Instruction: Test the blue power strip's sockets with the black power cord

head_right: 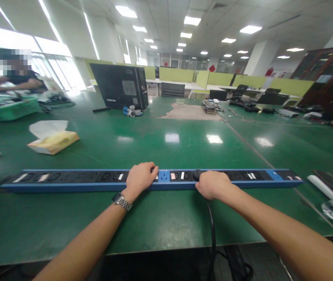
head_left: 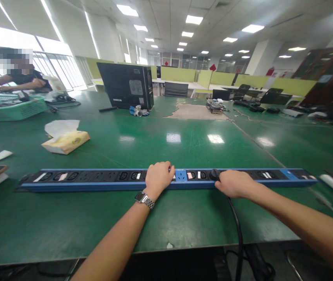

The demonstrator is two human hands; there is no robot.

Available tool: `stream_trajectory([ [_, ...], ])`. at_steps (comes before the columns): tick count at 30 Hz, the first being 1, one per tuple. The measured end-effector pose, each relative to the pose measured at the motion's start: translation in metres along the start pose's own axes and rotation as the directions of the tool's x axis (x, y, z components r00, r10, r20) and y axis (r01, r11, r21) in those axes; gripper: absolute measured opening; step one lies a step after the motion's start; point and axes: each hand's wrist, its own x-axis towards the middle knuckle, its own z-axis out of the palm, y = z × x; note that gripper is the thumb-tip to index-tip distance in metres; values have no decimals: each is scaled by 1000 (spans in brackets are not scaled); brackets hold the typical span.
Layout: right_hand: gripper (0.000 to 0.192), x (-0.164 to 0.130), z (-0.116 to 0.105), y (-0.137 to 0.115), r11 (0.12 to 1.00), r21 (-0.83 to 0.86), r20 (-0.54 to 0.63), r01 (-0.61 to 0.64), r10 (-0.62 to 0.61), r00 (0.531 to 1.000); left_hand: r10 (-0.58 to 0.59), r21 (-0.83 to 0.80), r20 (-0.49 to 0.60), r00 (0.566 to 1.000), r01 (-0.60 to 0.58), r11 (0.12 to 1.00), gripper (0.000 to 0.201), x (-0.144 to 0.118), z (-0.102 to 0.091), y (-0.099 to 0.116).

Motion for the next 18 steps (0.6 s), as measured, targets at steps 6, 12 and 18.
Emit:
stream_trajectory([
  [6, 45, -3, 1, -9, 999, -31, -5, -36, 36, 999, 0, -6, 11, 1000, 0, 1000, 40, 1, 0, 1],
  [12, 42, 5, 17, -4, 994, 110, -45, -16, 21, 999, 10, -14, 7, 1000, -10, 1000, 40, 0, -1, 0],
  [18, 27, 1, -19, 35, 452, 886, -172, 101, 118, 978, 18, -16, 0, 1000, -18, 1000, 40, 0, 0, -1],
])
